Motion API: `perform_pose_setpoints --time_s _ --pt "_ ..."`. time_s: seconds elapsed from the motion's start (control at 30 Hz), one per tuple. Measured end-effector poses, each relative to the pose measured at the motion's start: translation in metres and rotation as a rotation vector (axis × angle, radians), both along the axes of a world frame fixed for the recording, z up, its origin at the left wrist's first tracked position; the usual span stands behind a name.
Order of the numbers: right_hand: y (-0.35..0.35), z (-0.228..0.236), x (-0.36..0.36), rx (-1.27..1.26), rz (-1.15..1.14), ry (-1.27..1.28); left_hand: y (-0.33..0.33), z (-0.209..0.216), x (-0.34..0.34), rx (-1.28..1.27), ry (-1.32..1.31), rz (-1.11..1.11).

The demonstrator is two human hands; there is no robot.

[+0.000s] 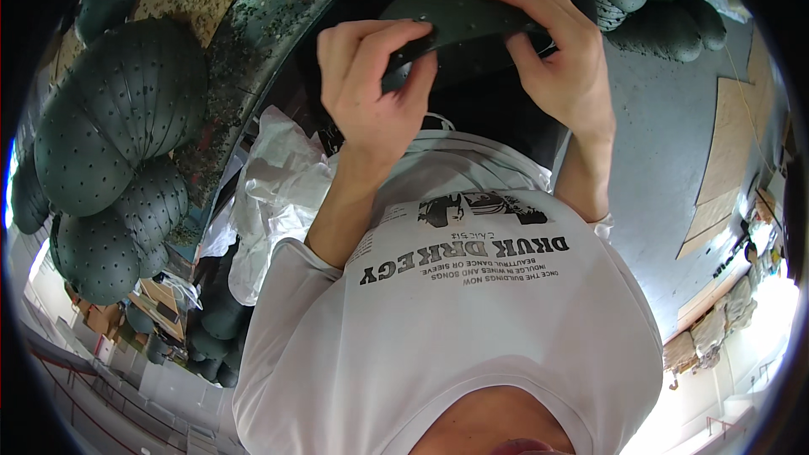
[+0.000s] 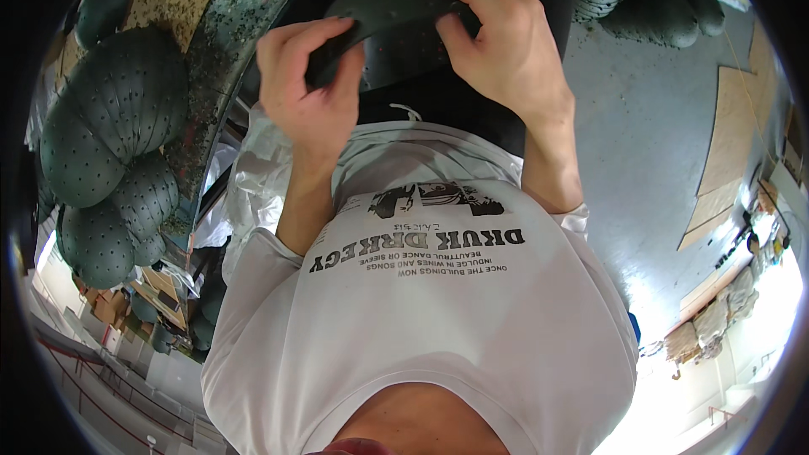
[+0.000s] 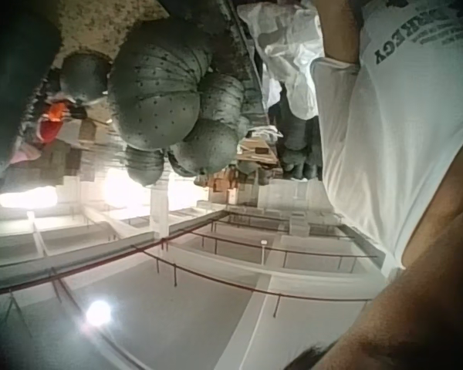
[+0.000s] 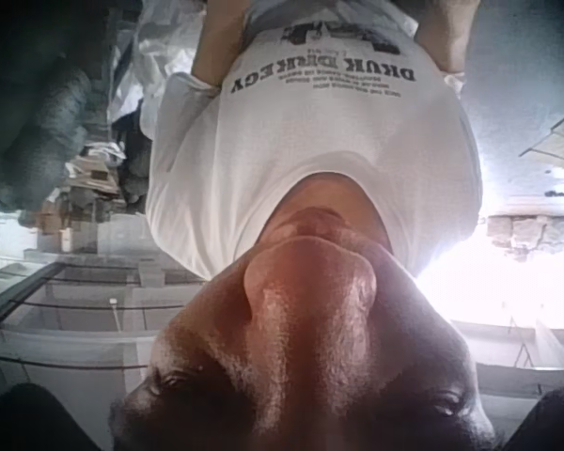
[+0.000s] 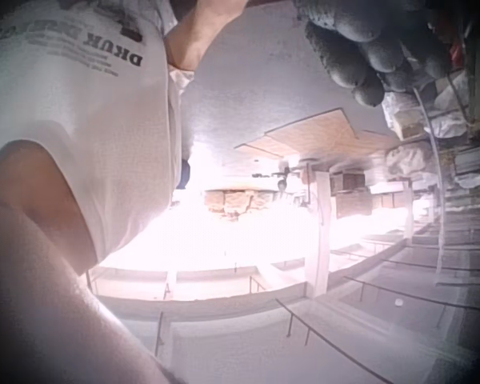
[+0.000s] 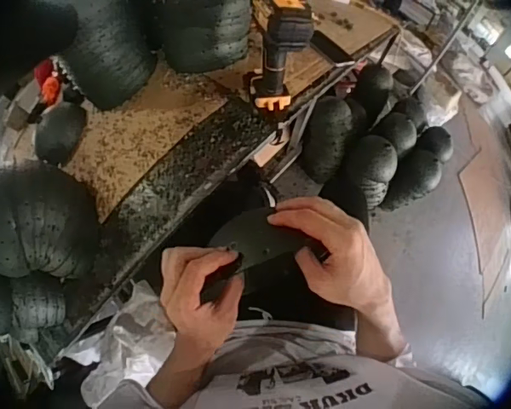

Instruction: Using a power drill to create holes in green plastic dome-shaped manufacturing components.

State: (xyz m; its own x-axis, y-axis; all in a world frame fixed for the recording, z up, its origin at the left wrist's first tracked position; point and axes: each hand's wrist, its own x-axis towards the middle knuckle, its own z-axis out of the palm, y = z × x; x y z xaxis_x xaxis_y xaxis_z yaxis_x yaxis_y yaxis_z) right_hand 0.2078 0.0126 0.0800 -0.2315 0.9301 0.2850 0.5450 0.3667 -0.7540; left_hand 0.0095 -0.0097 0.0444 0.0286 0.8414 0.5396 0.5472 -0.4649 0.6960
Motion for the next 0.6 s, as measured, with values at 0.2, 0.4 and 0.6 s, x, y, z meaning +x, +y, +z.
perform_pose_setpoints --time_s 0.2,0.4,0.6 --pt "-0.003 -0.062 0.006 -0.009 -0.059 0.131 -0.008 -0.013 -0.014 -0.347 -0.117 -0.133" --pt "0.003 -0.047 0.003 -0.048 -0.001 0.151 0.000 -0.013 -0.045 -0.571 -0.305 -0.300" --pt "-0.004 -0.058 0.000 -0.027 0.024 0.116 0.017 0.006 -0.041 -0.615 0.006 -0.437"
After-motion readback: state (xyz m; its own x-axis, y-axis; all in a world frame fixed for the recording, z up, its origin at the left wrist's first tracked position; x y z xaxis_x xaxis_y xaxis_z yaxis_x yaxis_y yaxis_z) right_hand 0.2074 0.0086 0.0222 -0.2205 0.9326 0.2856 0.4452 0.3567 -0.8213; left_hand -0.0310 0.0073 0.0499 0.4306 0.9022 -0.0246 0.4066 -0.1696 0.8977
